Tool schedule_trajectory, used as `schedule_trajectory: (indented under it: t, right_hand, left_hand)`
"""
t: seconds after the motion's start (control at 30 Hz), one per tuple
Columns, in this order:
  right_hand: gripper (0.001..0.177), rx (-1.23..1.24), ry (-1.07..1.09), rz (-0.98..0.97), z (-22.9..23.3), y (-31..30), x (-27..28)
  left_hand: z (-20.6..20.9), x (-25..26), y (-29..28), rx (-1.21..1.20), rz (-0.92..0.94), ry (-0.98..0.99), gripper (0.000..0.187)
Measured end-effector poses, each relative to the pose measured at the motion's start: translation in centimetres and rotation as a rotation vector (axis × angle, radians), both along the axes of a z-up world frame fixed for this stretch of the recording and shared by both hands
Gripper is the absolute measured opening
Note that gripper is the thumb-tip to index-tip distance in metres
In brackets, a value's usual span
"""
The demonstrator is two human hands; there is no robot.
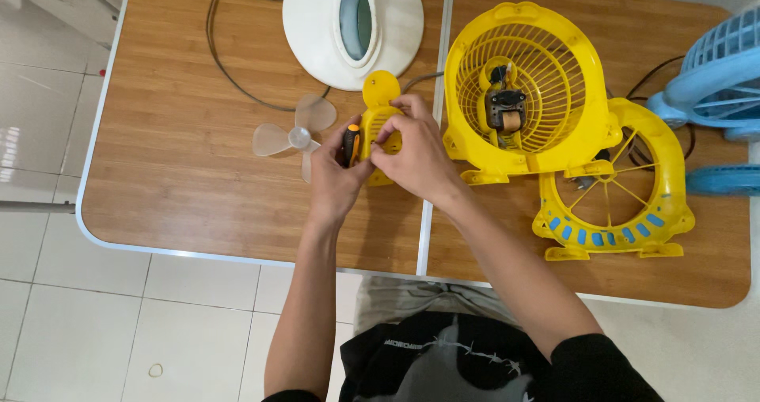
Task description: The person disassembles a yellow desk fan on a wooden table. They use a screwdriver to remove screws from the fan's casing, separate the front and rear grilles, remove the fan blade, and detach the motor housing from the frame.
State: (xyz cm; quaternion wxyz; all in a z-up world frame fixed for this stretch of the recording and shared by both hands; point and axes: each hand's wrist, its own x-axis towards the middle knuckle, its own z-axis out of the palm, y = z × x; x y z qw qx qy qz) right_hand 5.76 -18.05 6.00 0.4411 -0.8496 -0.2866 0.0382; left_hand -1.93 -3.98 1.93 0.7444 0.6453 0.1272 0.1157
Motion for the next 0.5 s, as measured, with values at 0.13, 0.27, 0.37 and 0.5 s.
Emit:
schedule_trajectory:
  t: [0.13,0.27,0.37,0.5]
  right_hand:
    - [0.017,-0.023,0.053,-0.001,0.0,0.1,0.2]
    - [0.017,-0.046,0.07,-0.008,0.0,0.3,0.3]
    - [0.018,-0.028,0.066,-0.005,0.1,0.2,0.5]
    - [0.017,0.009,0.042,-0.005,0.0,0.2,0.7]
  left_hand:
    - [-0.4,0.1,-0.1,-0.033,0.009,0.047,0.066]
    - [-1.0,0.3,-0.1,-0.044,0.017,0.039,0.065]
    - [-1.1,0.6,0.0,-0.098,0.031,0.048,0.066]
    - [-1.0,0.7,-0.2,-0.192,0.058,0.045,0.066]
